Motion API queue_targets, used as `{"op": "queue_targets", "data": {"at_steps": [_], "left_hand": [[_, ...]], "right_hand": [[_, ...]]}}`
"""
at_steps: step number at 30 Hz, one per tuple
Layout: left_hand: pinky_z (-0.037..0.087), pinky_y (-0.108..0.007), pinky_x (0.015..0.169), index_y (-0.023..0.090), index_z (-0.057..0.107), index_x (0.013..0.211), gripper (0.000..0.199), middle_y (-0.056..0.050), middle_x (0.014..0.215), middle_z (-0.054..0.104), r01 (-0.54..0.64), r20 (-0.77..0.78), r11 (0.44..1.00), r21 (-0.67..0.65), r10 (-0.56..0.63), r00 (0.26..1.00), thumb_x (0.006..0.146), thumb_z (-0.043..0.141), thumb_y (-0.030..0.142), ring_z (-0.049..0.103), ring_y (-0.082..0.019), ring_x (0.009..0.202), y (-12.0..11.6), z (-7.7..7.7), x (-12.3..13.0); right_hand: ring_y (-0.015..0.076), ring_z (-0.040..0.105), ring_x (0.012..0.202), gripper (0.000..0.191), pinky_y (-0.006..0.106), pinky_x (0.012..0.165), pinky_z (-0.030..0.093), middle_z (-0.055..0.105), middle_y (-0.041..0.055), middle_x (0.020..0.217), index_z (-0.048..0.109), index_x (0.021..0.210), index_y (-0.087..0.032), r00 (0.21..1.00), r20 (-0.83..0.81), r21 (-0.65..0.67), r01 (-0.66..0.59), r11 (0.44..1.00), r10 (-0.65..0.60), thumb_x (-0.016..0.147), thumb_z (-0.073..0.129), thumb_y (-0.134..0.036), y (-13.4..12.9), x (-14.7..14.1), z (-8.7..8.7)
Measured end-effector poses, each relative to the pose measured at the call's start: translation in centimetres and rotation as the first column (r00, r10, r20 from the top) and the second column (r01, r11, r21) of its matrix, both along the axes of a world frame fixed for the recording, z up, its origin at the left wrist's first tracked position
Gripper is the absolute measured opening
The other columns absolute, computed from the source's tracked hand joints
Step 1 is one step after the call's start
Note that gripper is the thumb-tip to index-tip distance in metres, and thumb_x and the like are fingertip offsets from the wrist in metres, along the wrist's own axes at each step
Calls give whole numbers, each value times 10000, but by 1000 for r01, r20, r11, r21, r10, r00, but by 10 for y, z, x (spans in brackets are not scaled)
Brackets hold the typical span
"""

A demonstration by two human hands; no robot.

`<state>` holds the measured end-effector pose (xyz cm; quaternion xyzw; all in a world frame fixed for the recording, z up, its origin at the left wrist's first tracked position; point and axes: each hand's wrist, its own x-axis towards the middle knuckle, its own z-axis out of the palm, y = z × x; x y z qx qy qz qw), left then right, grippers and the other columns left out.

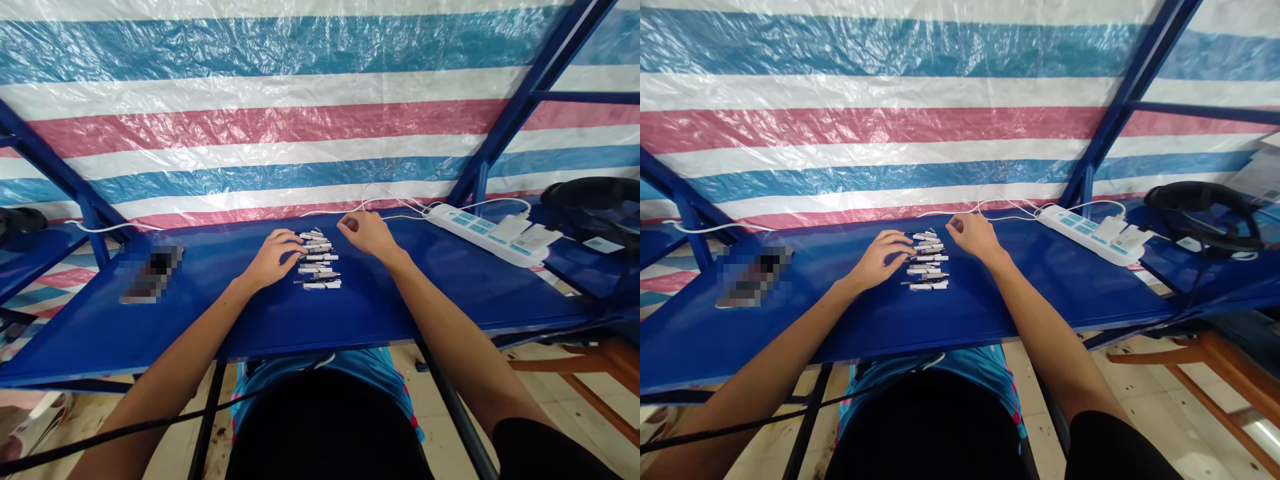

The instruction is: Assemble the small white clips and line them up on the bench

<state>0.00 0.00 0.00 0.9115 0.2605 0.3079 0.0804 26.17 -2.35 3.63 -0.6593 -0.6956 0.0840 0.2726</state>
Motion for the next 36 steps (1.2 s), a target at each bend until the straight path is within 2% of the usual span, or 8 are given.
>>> {"op": "queue_targets", "data": {"at_steps": [4,8,10,14,16,19,23,36], "left_hand": [[472,-535,1117,251,803,991,289,-91,1186,740,150,-27,989,-14,-150,988,1001,515,248,591,-283,1228,-15,2,12],[473,-517,1120,247,809,986,276,-94,1174,741,213,-52,976,-55,-215,975,976,534,231,597,-288,1216,-23,1,16],[467,-518,1127,245,810,981,276,-95,1180,741,228,-51,971,-67,-231,972,974,533,239,595,-291,1217,-25,0,17],[466,-530,1124,243,818,946,267,-104,1222,726,291,-46,954,-74,-295,955,955,551,240,584,-303,1236,-26,-1,19],[469,-537,1119,249,825,942,268,-105,1237,719,303,-48,949,-87,-308,950,952,557,248,580,-309,1249,-26,-2,19],[463,-544,1130,273,833,960,281,-95,1253,713,280,-73,951,-129,-291,954,957,552,265,577,-311,1264,-26,-1,19],[461,-553,1131,287,839,979,298,-98,1251,717,257,-89,951,-169,-275,957,963,541,287,585,-316,1251,-25,0,19],[466,-501,1111,268,831,956,334,-104,1201,722,272,-64,943,-195,-288,955,1012,514,359,610,-300,1208,-24,-1,18]], "right_hand": [[246,675,772,225,350,721,492,734,78,765,766,920,-201,996,-37,52,-79,996,81,926,593,-345,3,1,-6],[181,631,643,241,309,685,474,697,38,681,744,864,-180,940,-112,-8,-324,946,321,920,589,-357,0,3,-3],[150,594,564,272,285,630,470,668,14,639,737,845,-177,877,-187,-136,-469,873,442,902,621,-416,-4,5,2],[128,588,527,350,244,541,476,666,5,630,762,851,-175,745,-362,-425,-667,612,560,821,722,-522,-10,10,12],[139,610,566,370,246,546,501,683,18,646,795,897,-173,732,-386,-486,-679,550,562,795,753,-526,-11,12,15],[149,630,591,408,266,581,542,708,28,664,828,988,-172,729,-399,-538,-677,502,557,782,776,-520,-11,14,16],[140,648,587,396,265,602,563,736,31,683,842,1016,-184,715,-430,-559,-691,459,552,782,790,-499,-10,15,15],[151,673,613,445,262,612,578,736,33,682,826,967,-168,748,-433,-604,-655,454,503,721,824,-538,-11,12,14]]}}
